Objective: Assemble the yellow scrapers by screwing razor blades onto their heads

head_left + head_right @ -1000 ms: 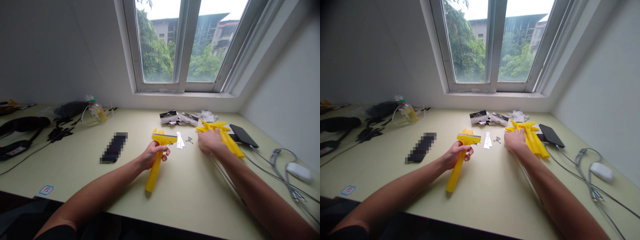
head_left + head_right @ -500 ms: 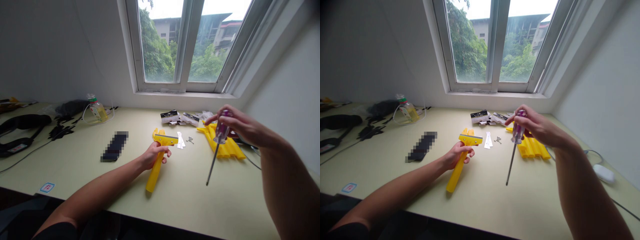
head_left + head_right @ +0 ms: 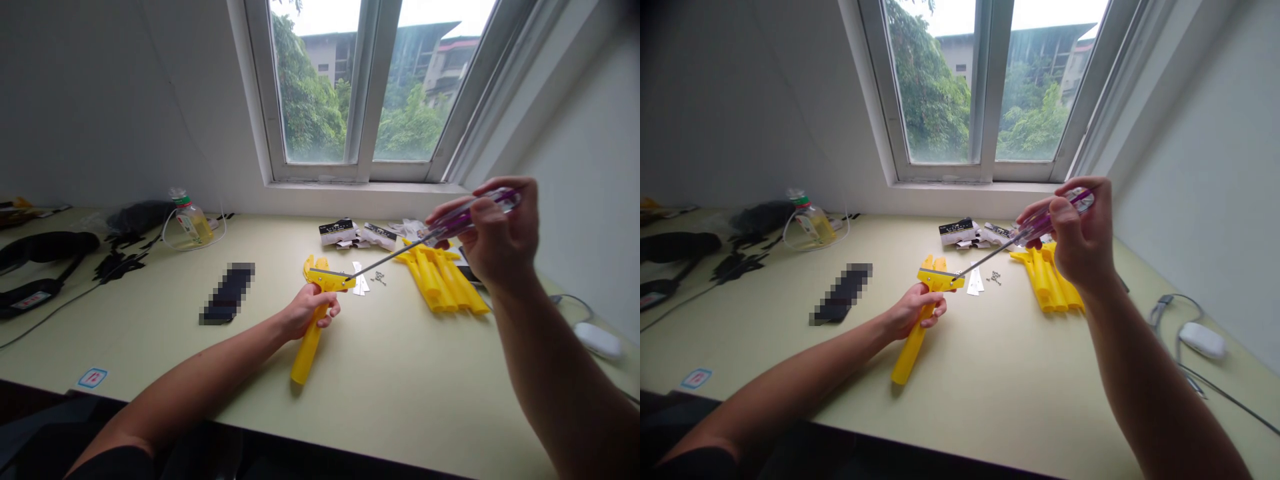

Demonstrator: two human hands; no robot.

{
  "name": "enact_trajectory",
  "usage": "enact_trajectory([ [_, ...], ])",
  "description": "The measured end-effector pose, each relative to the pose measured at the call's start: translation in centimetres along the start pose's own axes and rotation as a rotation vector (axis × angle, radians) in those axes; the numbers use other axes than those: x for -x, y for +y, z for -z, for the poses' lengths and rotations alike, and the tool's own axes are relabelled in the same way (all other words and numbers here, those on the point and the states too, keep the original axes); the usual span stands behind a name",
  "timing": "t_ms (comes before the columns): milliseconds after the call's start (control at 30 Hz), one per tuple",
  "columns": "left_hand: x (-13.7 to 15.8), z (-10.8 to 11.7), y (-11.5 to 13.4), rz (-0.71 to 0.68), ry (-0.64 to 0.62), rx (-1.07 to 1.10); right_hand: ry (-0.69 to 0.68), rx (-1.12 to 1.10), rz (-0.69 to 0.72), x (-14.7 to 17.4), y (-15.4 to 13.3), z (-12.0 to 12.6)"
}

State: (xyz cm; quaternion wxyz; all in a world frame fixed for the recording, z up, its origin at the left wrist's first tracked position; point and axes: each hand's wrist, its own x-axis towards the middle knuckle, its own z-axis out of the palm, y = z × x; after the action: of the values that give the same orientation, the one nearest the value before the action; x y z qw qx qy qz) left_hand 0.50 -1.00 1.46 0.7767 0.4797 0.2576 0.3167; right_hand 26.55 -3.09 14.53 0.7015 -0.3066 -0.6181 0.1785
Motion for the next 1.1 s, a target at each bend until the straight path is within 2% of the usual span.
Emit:
enact_trajectory([
  [233,0.04,0.03,-0.08,-0.006,-0.024,-0.03,-0.04,-0.005,-0.023,0.07,0.29,-0.02],
  [567,0.06,-0.05,-0.05,0.001,-0.017,-0.035,-0.011,0.011,0.009,0.13,0.41,-0.38],
  [1100,0.13,-0.11,-0.06,0.009,-0.007,-0.043,-0.016,0.025,-0.018,0.25,0.76,-0.56],
])
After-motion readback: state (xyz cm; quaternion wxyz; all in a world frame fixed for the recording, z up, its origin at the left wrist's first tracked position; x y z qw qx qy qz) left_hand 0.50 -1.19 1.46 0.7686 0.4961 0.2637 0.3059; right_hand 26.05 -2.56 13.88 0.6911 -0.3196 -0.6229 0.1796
